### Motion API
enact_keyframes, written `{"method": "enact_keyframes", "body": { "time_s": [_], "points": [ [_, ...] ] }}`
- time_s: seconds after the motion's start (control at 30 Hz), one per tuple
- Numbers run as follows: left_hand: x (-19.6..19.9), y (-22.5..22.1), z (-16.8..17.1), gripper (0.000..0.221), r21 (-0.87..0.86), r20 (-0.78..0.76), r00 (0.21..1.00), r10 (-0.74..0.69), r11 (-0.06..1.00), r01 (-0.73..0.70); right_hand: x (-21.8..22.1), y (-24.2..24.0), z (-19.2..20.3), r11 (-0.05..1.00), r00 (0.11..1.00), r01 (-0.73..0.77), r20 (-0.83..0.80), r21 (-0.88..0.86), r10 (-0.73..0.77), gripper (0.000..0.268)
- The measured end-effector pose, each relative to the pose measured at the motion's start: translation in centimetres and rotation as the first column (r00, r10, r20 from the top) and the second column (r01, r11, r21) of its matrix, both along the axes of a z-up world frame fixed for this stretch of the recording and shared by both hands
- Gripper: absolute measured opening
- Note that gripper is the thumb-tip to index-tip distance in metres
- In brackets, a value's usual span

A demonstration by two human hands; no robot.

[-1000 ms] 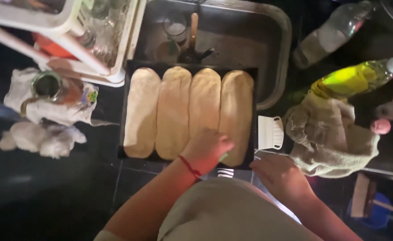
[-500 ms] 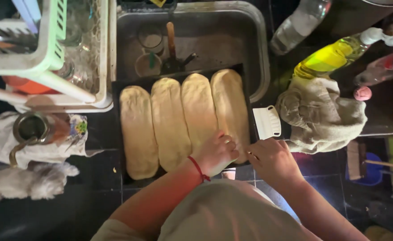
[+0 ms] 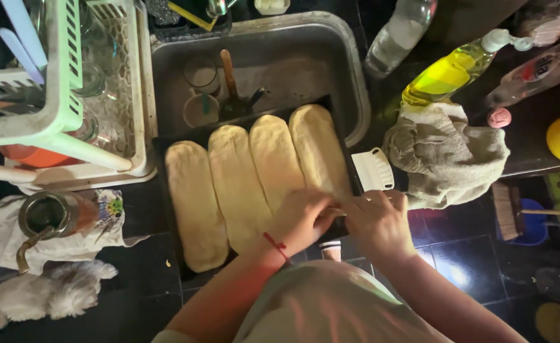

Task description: Perform various bakery tasks including shaping dough, arranging it on trays, cleaning the workspace, and using a stand mixer.

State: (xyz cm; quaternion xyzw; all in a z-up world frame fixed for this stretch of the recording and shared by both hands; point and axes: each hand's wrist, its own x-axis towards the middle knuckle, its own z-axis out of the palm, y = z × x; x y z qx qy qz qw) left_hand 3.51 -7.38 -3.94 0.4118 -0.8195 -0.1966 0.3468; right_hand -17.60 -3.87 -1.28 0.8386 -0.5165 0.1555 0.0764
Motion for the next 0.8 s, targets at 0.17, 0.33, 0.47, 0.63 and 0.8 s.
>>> {"method": "enact_keyframes", "body": {
  "time_s": [0.17,0.33,0.47,0.63,0.8],
  "points": [
    [0.8,1.4,1.8,0.023,-0.188,0.034,0.988,-0.147,0.971,0.151,-1.6,2.2,0.0,0.987,0.998,-0.055,-0.021,0.149,0.058,0.020],
    [2.4,1.7,-0.1,0.026,-0.016,0.178,0.922,-0.345,0.935,0.353,-2.5,3.2,3.4,0.973,0.998,-0.037,0.062,0.229,0.024,0.018],
    [2.4,1.7,0.2,0.066,-0.071,0.436,0.865,-0.250,0.948,0.310,-4.5,4.0,2.0,0.917,0.936,0.131,0.258,0.376,-0.240,0.025],
    [1.4,0.6,0.9,0.062,-0.093,0.344,0.894,-0.288,0.937,0.338,-4.3,4.3,0.2,0.582,0.784,0.271,0.175,0.767,-0.595,0.027],
    [0.2,0.5,-0.7,0.077,-0.098,0.297,0.908,-0.297,0.936,0.338,-2.8,3.3,2.1,0.394,0.721,0.294,0.069,0.871,-0.690,0.027]
  ]
}}
